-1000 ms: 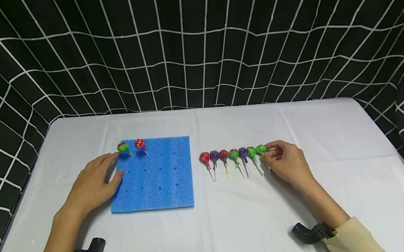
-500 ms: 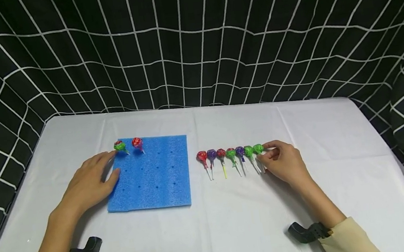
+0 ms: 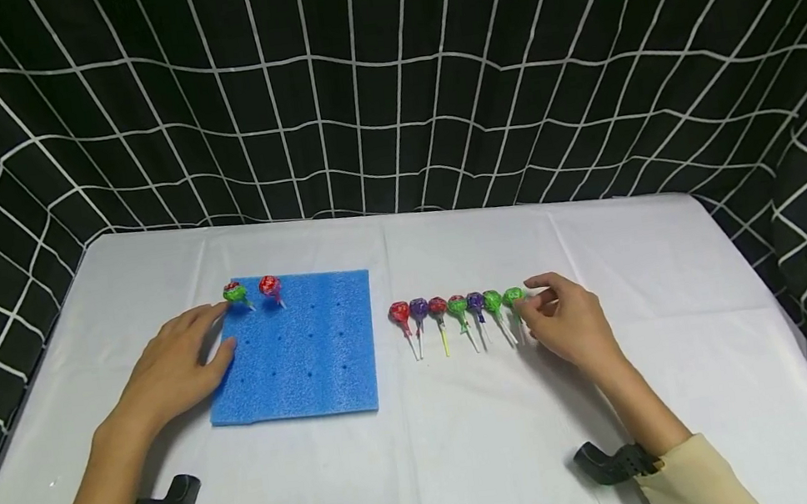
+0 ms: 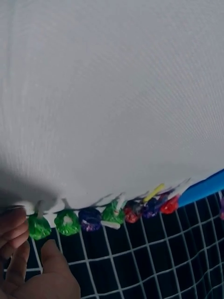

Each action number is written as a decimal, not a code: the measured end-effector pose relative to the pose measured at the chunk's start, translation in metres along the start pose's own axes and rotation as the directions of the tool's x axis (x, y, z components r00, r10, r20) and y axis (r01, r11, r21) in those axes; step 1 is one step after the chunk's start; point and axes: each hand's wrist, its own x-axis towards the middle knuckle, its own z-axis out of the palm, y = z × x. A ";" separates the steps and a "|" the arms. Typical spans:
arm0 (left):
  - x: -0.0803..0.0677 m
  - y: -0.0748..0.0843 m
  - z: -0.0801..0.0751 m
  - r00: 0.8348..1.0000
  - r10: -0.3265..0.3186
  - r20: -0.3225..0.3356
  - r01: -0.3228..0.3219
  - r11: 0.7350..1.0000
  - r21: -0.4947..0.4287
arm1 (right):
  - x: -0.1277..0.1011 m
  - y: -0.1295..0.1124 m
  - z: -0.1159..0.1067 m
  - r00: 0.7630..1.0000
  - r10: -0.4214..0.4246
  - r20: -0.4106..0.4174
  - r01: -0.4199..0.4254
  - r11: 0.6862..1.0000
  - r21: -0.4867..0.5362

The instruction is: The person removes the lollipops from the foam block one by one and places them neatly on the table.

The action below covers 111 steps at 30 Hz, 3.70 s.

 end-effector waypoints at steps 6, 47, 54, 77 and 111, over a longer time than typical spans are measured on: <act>-0.001 0.000 0.002 1.000 -0.003 0.005 0.003 1.000 -0.002 | -0.004 -0.009 -0.002 0.999 -0.041 -0.033 0.041 0.999 0.012; -0.002 -0.002 -0.002 1.000 -0.012 0.020 0.012 1.000 -0.010 | 0.010 -0.127 0.084 0.939 -0.342 0.014 0.312 0.873 0.376; -0.007 -0.005 0.000 1.000 -0.014 0.021 0.014 1.000 -0.005 | 0.011 -0.141 0.105 0.929 -0.363 0.070 0.305 0.861 0.408; 0.002 -0.003 0.000 1.000 0.002 -0.010 -0.002 1.000 0.003 | 0.029 -0.177 0.146 0.890 -0.443 0.103 0.383 0.852 0.356; 0.003 -0.003 -0.001 1.000 0.004 0.009 -0.004 0.999 -0.047 | 0.048 -0.201 0.184 0.910 -0.390 0.137 0.291 0.840 0.458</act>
